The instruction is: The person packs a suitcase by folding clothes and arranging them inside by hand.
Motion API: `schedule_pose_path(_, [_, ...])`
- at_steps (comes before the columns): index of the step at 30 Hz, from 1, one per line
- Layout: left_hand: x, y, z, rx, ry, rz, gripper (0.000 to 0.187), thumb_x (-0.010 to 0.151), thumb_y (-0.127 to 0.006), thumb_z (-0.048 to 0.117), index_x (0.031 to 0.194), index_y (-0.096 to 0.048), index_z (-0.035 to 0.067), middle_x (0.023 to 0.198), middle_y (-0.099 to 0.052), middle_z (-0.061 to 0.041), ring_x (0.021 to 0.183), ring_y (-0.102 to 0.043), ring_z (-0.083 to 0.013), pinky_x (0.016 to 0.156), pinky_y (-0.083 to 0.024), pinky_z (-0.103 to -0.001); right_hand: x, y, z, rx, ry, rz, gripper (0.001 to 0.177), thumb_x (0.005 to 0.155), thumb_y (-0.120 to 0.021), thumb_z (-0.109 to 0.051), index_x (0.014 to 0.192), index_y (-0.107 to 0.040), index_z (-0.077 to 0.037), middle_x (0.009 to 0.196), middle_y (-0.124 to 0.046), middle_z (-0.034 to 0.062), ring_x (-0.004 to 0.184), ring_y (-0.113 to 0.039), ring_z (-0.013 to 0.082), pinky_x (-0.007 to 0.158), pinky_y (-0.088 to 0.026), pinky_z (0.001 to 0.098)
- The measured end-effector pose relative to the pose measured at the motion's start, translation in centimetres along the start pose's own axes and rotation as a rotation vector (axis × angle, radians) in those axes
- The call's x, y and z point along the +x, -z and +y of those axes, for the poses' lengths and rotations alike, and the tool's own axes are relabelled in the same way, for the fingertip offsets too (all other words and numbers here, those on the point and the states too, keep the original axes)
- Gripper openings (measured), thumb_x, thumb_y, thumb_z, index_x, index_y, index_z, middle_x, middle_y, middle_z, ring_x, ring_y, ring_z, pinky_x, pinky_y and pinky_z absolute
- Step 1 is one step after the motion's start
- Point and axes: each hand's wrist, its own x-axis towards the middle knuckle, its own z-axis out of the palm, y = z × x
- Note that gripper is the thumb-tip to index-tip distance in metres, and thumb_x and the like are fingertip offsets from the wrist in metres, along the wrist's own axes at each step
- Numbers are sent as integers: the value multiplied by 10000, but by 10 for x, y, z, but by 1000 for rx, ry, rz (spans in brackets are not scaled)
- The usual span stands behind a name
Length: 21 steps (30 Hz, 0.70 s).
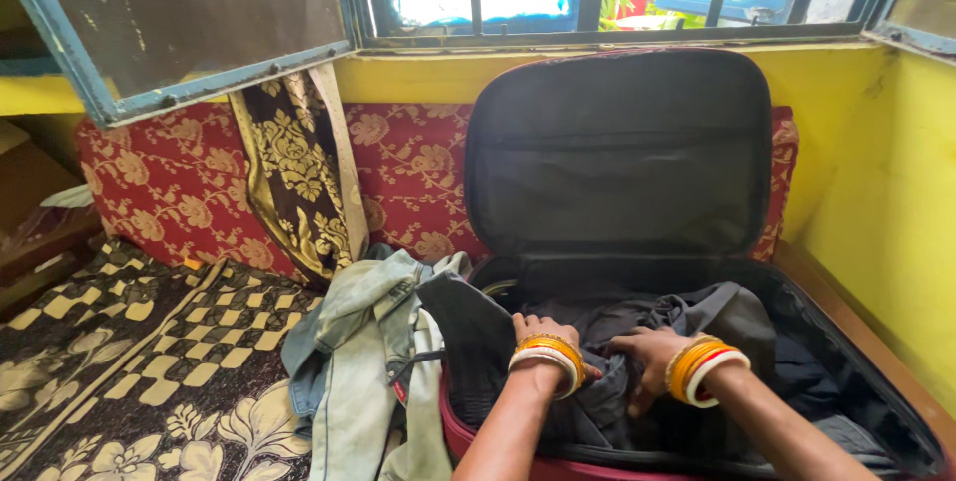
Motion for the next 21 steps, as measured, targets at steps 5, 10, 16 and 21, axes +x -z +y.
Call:
schedule_pose_path(5, [0,-13,4,13,18,100,775,765,-769,700,1299,-707,142,1397,-586,-200,1373,-451,-410,1167,-223,-570,-7,-9,-16,9,-292,109,862,705,-889,-367,1481,-516,-396,1562,-473,-56,1484,-404,241,1136,-333,614])
schedule_pose_path(10, [-6,-14,9,-166,-21,445,527,833,-781,468,1167,-697,69,1263,-623,-201,1261,-500,-390,1100,-284,-529,11,-31,25,262,-317,390,816,647,-938,-415,1377,-587,-319,1391,-649,-66,1380,-548,176,1100,-355,523])
schedule_pose_path(16, [-14,15,17,-273,-127,986,474,919,-680,427,1143,-643,10,1323,-595,-224,1303,-476,-401,1088,-312,-544,28,-36,104,570,-261,704,455,753,-852,-368,1102,-728,-104,1042,-729,77,935,-711,261,823,-528,401])
schedule_pose_path(21, [-18,21,10,-374,-3,1116,538,924,-634,447,1226,-628,1,1373,-566,-197,1314,-452,-397,1019,-336,-558,17,-13,156,1075,-91,964,276,871,-754,-248,1063,-725,-52,885,-735,23,807,-630,113,735,-497,309])
